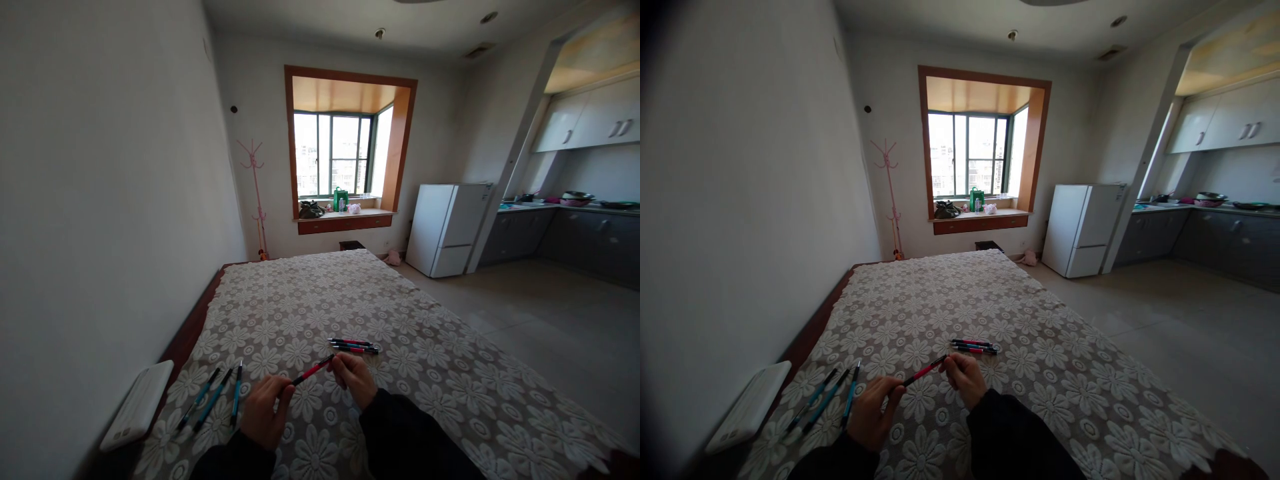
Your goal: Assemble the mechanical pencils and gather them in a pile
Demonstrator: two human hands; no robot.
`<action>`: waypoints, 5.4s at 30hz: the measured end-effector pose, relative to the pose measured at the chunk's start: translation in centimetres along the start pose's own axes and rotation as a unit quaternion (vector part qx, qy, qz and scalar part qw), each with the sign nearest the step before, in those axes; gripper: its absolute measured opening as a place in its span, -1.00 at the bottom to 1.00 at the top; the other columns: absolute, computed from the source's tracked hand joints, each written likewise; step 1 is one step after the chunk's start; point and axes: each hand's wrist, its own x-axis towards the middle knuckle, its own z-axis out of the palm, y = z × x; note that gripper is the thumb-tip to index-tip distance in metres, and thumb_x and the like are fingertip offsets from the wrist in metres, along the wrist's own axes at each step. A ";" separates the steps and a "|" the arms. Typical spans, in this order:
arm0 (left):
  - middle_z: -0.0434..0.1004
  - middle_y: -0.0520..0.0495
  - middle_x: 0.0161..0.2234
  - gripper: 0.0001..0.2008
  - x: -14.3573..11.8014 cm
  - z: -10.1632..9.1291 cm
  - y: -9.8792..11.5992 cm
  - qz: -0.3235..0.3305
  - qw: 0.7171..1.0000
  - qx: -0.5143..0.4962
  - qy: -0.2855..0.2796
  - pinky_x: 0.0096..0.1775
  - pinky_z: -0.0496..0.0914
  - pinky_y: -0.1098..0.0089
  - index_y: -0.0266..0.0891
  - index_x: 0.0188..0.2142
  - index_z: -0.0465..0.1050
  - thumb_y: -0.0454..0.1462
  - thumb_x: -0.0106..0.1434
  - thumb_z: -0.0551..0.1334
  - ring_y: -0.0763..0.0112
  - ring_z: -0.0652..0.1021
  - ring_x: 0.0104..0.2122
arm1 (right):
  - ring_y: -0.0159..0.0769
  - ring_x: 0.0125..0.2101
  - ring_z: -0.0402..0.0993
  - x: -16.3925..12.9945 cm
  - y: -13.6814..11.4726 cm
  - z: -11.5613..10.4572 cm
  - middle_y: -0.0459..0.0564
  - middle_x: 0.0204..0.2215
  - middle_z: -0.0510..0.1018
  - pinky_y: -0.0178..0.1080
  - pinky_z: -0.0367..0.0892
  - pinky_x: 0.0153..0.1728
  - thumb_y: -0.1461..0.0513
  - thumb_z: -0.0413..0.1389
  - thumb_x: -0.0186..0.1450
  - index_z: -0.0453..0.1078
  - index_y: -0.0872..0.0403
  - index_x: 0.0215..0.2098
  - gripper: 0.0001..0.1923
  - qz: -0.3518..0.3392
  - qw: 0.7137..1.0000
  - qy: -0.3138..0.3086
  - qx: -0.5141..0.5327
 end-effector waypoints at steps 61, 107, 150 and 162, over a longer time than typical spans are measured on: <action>0.56 0.00 -0.47 -0.82 0.1 0.0 0.7 -0.015 0.996 -0.038 -0.076 -0.36 0.48 0.48 -0.14 -0.31 0.55 -0.14 0.30 0.23 0.42 0.58 -0.45 | -0.24 -0.42 0.53 -0.6 -0.5 1.3 -0.03 -0.38 0.55 -0.34 0.37 -0.61 -0.09 0.28 0.17 0.22 0.00 -0.16 -0.50 -0.060 0.994 0.062 0.061; 0.59 0.04 -0.35 -0.86 -0.5 1.0 -0.1 -0.130 0.990 -0.052 -0.029 -0.25 0.47 0.42 -0.06 -0.25 0.56 -0.19 0.25 0.22 0.40 0.59 -0.38 | -0.21 -0.19 0.47 -0.8 -0.2 0.0 0.00 -0.24 0.57 -0.18 0.31 -0.13 0.20 0.05 0.40 0.49 0.00 -0.12 -0.81 -0.212 0.895 -0.068 -0.387; 0.50 -0.09 0.05 -0.55 1.0 -0.9 1.3 -0.224 0.933 0.162 -0.231 0.03 0.20 0.27 -0.12 -0.02 0.46 -0.46 0.15 0.06 0.27 0.42 0.08 | -0.14 -0.04 0.31 1.1 0.3 -5.8 0.03 -0.05 0.48 -0.16 0.12 -0.09 0.33 0.04 0.36 0.46 -0.01 -0.15 -0.81 0.006 0.756 0.109 -0.645; 0.49 -0.13 0.01 -0.61 1.6 -2.6 0.5 -0.257 0.910 0.258 -0.201 -0.02 0.25 0.13 -0.13 -0.05 0.48 -0.39 0.16 0.08 0.12 0.43 0.04 | -0.12 -0.06 0.36 1.0 0.2 -5.6 0.02 -0.14 0.52 -0.16 0.13 -0.10 0.31 0.07 0.34 0.49 -0.02 -0.19 -0.82 0.005 0.752 0.095 -0.652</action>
